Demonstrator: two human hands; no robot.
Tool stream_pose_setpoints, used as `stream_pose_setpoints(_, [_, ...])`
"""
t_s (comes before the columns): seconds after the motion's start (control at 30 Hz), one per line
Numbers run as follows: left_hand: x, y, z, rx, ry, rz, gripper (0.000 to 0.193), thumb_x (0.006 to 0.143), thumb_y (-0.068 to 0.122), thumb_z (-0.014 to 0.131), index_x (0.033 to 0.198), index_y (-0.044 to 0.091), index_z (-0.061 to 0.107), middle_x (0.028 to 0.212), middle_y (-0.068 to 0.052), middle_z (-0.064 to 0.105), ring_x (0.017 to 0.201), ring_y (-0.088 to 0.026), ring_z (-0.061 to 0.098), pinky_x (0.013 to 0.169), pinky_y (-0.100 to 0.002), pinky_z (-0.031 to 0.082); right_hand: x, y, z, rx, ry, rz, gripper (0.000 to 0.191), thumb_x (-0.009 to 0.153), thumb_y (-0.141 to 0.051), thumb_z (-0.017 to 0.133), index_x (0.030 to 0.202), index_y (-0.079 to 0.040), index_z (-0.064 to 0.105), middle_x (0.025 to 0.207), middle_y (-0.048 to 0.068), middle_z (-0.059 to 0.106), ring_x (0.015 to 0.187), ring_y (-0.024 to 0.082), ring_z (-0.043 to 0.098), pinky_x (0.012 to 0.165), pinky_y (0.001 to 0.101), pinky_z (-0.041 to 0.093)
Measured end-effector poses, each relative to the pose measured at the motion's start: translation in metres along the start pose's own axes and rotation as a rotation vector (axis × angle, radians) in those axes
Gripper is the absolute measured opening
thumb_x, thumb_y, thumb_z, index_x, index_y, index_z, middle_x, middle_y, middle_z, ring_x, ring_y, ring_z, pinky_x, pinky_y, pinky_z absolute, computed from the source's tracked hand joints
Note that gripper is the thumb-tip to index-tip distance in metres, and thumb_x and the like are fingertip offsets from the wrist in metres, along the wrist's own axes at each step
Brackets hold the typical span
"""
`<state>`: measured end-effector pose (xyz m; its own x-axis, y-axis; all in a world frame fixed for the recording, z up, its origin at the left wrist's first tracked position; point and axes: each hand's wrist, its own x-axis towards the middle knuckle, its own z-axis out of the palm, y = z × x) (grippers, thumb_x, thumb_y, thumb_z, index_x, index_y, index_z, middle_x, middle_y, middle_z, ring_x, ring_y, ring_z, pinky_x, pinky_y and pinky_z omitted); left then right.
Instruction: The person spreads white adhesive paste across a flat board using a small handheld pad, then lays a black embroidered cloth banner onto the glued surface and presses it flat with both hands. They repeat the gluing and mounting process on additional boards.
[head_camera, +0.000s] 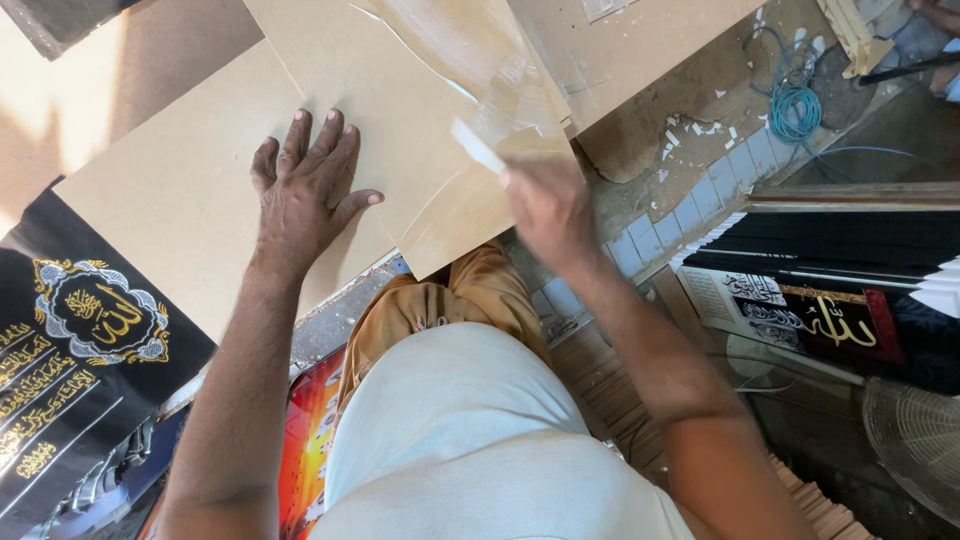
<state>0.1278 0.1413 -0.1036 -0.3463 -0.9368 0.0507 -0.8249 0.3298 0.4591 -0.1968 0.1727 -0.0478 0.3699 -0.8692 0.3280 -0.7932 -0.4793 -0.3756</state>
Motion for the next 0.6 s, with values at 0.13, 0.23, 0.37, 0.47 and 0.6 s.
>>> stream_pose_setpoints(0.13, [-0.001, 0.0, -0.002, -0.041, 0.003, -0.002, 0.084, 0.086, 0.067, 0.065, 0.155, 0.021, 0.052, 0.164, -0.004, 0.046, 0.157, -0.031, 0.026, 0.122, -0.065, 0.014, 0.033, 0.019, 0.006, -0.125, 0.089, 0.09, 0.023, 0.099, -0.003, 0.067, 0.121, 0.003, 0.071, 0.097, 0.013, 0.071, 0.089, 0.026, 0.065, 0.094, 0.047, 0.043])
stream_pose_setpoints(0.23, [-0.001, 0.001, -0.004, -0.07, 0.001, -0.015, 0.084, 0.086, 0.067, 0.064, 0.155, 0.02, 0.052, 0.164, -0.005, 0.046, 0.157, -0.033, 0.026, 0.121, -0.066, 0.013, 0.009, -0.03, 0.015, -0.047, -0.071, -0.202, 0.026, 0.096, 0.002, 0.065, 0.122, 0.003, 0.071, 0.105, 0.013, 0.071, 0.086, 0.023, 0.064, 0.097, 0.0458, 0.045])
stream_pose_setpoints(0.37, [-0.002, -0.004, -0.002, -0.074, 0.005, -0.01, 0.083, 0.089, 0.068, 0.064, 0.155, 0.019, 0.053, 0.164, -0.005, 0.046, 0.157, -0.033, 0.026, 0.121, -0.067, 0.013, -0.046, -0.069, 0.01, 0.241, -0.231, -0.294, 0.021, 0.097, -0.007, 0.064, 0.115, -0.001, 0.073, 0.107, 0.012, 0.075, 0.092, 0.022, 0.071, 0.104, 0.0494, 0.045])
stream_pose_setpoints(0.47, [-0.002, -0.003, 0.003, -0.052, -0.004, -0.014, 0.081, 0.093, 0.067, 0.061, 0.157, 0.018, 0.052, 0.164, -0.005, 0.046, 0.16, -0.034, 0.023, 0.123, -0.068, 0.011, -0.075, -0.051, 0.002, 0.45, -0.21, -0.014, 0.015, 0.104, -0.017, 0.064, 0.107, -0.007, 0.074, 0.102, 0.008, 0.077, 0.096, 0.02, 0.075, 0.109, 0.0488, 0.044])
stream_pose_setpoints(0.6, [-0.009, 0.03, 0.018, 0.119, -0.015, 0.078, 0.077, 0.1, 0.065, 0.058, 0.16, 0.018, 0.049, 0.168, -0.007, 0.04, 0.161, -0.036, 0.012, 0.121, -0.069, 0.002, -0.112, -0.018, -0.008, 1.036, 0.249, 1.017, 0.028, 0.106, -0.025, 0.063, 0.122, -0.003, 0.069, 0.115, 0.008, 0.073, 0.108, 0.019, 0.067, 0.1, 0.0398, 0.049])
